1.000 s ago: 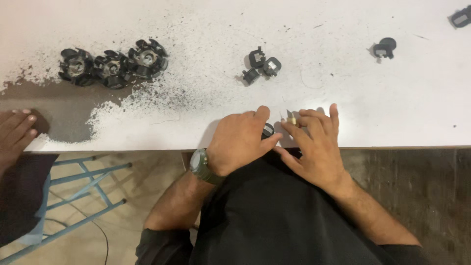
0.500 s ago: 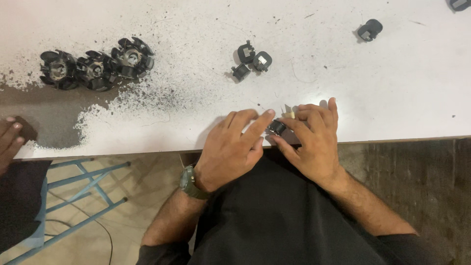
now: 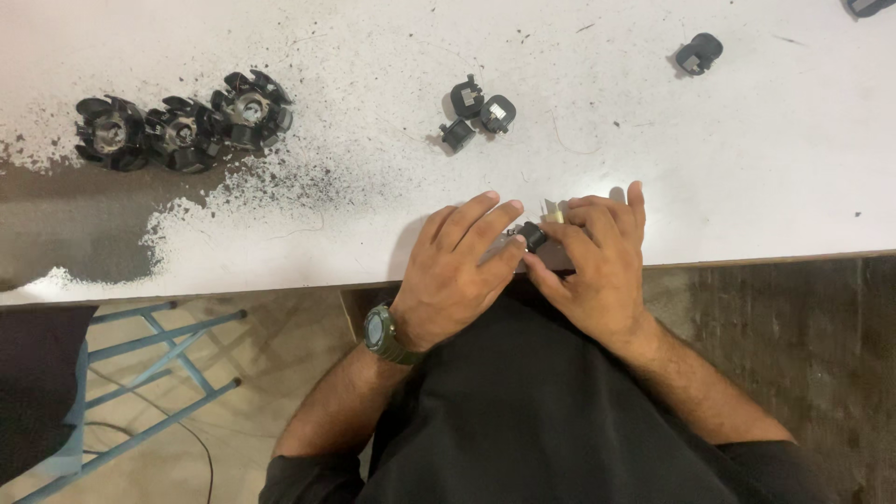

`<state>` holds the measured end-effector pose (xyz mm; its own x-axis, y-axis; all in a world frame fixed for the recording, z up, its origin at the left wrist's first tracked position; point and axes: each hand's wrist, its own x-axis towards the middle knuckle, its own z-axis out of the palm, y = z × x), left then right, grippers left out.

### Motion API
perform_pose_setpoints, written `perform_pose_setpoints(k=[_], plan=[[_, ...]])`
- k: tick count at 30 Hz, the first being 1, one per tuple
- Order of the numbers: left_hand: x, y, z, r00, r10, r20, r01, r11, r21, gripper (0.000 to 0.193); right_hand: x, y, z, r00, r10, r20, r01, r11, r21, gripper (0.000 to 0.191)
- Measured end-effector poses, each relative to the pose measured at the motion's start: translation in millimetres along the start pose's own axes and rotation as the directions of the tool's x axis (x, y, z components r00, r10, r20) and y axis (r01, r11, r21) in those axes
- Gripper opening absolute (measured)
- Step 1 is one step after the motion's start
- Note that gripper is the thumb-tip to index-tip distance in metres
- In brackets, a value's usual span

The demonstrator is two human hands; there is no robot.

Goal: The person sits at a white worktable and assembles small black plastic housings one at a time, using a small hand tool to press and seat a small insert into each housing. Finished assemblies are set aside on the table, and the person picks up the next unassembled housing.

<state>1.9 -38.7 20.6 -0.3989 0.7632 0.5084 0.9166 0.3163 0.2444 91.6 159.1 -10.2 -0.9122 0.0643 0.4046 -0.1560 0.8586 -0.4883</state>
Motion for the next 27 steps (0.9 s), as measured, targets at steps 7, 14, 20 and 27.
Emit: perform_pose_setpoints(k=[7,14,20,27], plan=[[-7.7,7.1,11.8,0.988,-0.151,-0.029,0.151,0.988,-0.024,0.021,-13.4,15.1,-5.6,0.998,-0.050,-0.023,0.050,0.999,-0.016,0.032],[-11.2,8.9,21.3,0.975,-0.202,-0.090,0.194,0.976,-0.095,0.023,-25.7,53.3,-41.3,0.967,-0.005,-0.254,0.027,0.996,0.084,0.015],[-12.4,13.3,18.8,0.974,-0.205,-0.097,0.198,0.977,-0.081,0.024,-30.6,18.8,-7.5,0.990,-0.050,-0.129,0.096,0.920,0.379,0.032],[-15.2,15.9,19.1,0.968,-0.215,-0.131,0.203,0.974,-0.096,0.023,-13.3,1.8,-0.5,0.994,-0.078,-0.079,0.098,0.950,0.297,0.033]])
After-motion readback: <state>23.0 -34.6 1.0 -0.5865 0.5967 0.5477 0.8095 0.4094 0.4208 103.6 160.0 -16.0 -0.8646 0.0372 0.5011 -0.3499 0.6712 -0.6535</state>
